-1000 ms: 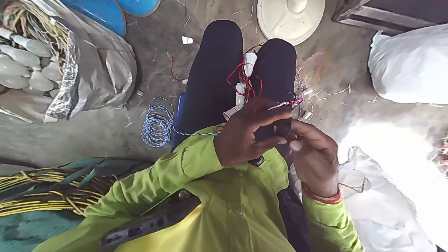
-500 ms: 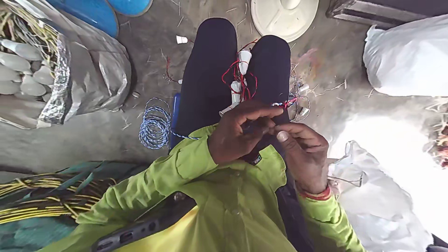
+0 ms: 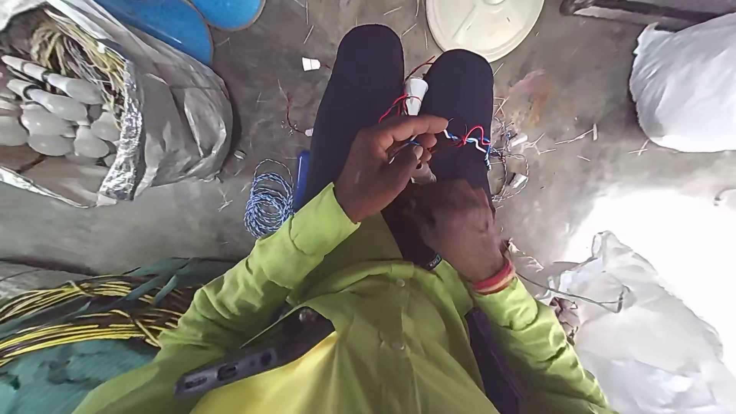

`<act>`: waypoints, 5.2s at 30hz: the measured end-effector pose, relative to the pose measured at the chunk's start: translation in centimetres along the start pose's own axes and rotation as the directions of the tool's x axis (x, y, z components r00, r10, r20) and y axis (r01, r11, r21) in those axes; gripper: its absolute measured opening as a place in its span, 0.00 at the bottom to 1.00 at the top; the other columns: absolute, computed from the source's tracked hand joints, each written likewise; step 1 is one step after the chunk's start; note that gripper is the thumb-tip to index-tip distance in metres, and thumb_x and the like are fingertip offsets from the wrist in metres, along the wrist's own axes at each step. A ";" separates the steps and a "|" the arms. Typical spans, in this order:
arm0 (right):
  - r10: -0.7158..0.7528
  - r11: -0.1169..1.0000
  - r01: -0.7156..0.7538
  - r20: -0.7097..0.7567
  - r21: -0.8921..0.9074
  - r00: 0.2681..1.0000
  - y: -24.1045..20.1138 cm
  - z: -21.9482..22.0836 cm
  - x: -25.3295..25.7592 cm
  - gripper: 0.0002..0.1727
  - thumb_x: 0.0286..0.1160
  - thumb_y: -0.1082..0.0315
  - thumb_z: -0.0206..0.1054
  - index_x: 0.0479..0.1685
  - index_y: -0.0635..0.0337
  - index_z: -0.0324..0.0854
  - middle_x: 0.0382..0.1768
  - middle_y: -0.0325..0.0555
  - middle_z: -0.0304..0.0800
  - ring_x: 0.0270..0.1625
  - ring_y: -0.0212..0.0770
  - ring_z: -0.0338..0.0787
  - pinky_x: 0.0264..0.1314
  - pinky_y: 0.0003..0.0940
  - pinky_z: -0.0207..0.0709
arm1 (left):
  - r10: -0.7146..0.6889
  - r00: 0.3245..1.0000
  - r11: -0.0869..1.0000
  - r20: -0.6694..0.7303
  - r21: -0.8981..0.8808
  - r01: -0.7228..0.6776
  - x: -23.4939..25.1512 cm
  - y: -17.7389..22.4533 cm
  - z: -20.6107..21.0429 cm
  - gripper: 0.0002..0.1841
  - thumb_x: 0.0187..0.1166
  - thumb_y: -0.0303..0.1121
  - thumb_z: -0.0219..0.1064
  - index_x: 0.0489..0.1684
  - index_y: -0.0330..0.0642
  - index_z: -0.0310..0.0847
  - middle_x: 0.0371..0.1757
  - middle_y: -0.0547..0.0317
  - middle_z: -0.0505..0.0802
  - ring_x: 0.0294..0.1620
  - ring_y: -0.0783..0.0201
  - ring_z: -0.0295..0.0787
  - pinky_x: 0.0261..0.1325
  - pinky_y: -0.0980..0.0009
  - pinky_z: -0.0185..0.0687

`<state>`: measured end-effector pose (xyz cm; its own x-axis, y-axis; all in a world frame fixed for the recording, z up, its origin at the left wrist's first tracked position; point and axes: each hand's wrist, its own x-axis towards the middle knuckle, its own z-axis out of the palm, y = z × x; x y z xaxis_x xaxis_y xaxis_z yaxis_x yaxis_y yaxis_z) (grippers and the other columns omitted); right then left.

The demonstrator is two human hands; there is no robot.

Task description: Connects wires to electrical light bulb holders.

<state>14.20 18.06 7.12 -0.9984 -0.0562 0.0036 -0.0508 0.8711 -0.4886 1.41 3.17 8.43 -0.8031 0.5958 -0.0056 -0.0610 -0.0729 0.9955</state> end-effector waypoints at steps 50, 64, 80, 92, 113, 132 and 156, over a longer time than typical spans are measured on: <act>0.321 0.450 -0.032 -0.129 0.893 0.938 0.5 -4.9 -2.4 0.09 0.73 0.67 0.77 0.49 0.55 0.94 0.50 0.37 0.95 0.51 0.33 0.92 0.54 0.30 0.90 | 0.045 0.994 0.999 0.102 -0.008 -0.045 -3.0 2.2 2.6 0.04 0.73 0.20 0.73 0.40 0.30 0.90 0.44 0.54 0.91 0.45 0.70 0.89 0.48 0.76 0.90; -0.007 0.911 0.060 -0.131 0.409 0.991 2.3 -7.0 -1.9 0.10 0.80 0.56 0.71 0.45 0.52 0.90 0.51 0.36 0.92 0.69 0.37 0.83 0.79 0.40 0.70 | 0.106 0.961 0.963 0.255 0.213 -0.163 -2.1 2.5 1.4 0.07 0.78 0.24 0.67 0.43 0.35 0.93 0.47 0.53 0.90 0.49 0.70 0.87 0.53 0.78 0.85; 0.284 0.751 -0.097 -0.186 0.653 0.941 0.5 -6.0 -2.6 0.07 0.70 0.64 0.79 0.44 0.50 0.93 0.47 0.29 0.93 0.53 0.29 0.91 0.55 0.26 0.87 | 0.372 0.896 0.743 0.244 0.500 -0.445 -3.2 2.6 3.2 0.10 0.74 0.25 0.69 0.45 0.29 0.93 0.50 0.39 0.95 0.52 0.57 0.95 0.57 0.70 0.89; 0.327 0.641 -0.120 -0.129 0.758 0.936 0.3 -5.8 -2.7 0.06 0.69 0.66 0.80 0.43 0.51 0.93 0.45 0.30 0.93 0.48 0.28 0.91 0.51 0.24 0.88 | 0.372 0.892 0.789 0.256 0.419 -0.449 -2.7 2.4 3.0 0.08 0.74 0.23 0.68 0.39 0.28 0.92 0.48 0.42 0.95 0.51 0.61 0.94 0.56 0.74 0.88; 0.286 0.608 -0.106 -0.093 0.787 0.954 0.8 -5.6 -2.4 0.08 0.68 0.65 0.81 0.44 0.50 0.93 0.45 0.29 0.94 0.47 0.27 0.92 0.51 0.24 0.89 | 0.235 0.950 0.955 0.208 0.135 -0.266 -2.0 1.8 2.1 0.06 0.72 0.22 0.68 0.36 0.27 0.91 0.45 0.46 0.95 0.47 0.69 0.92 0.52 0.76 0.89; 0.306 0.628 -0.196 -0.007 0.753 0.952 0.3 -5.7 -2.3 0.09 0.66 0.72 0.80 0.44 0.59 0.94 0.44 0.36 0.97 0.46 0.30 0.94 0.51 0.27 0.91 | 0.491 0.695 0.518 0.525 0.465 -0.718 -2.4 0.6 1.4 0.09 0.80 0.25 0.65 0.41 0.28 0.90 0.48 0.37 0.93 0.51 0.50 0.93 0.57 0.65 0.88; 0.327 0.457 -0.187 0.031 0.869 0.944 1.0 -5.9 -3.0 0.08 0.79 0.67 0.72 0.52 0.52 0.86 0.40 0.33 0.95 0.42 0.29 0.94 0.44 0.24 0.91 | -0.081 0.977 0.963 0.198 -0.237 0.128 -2.4 1.0 0.9 0.19 0.81 0.17 0.55 0.69 0.20 0.75 0.58 0.43 0.91 0.54 0.62 0.93 0.59 0.64 0.92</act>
<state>16.97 22.03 11.77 -0.9587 0.2171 -0.1836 0.1847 -0.0155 -0.9827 3.81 2.35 9.51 -0.6620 0.7465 -0.0677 -0.3023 -0.1833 0.9354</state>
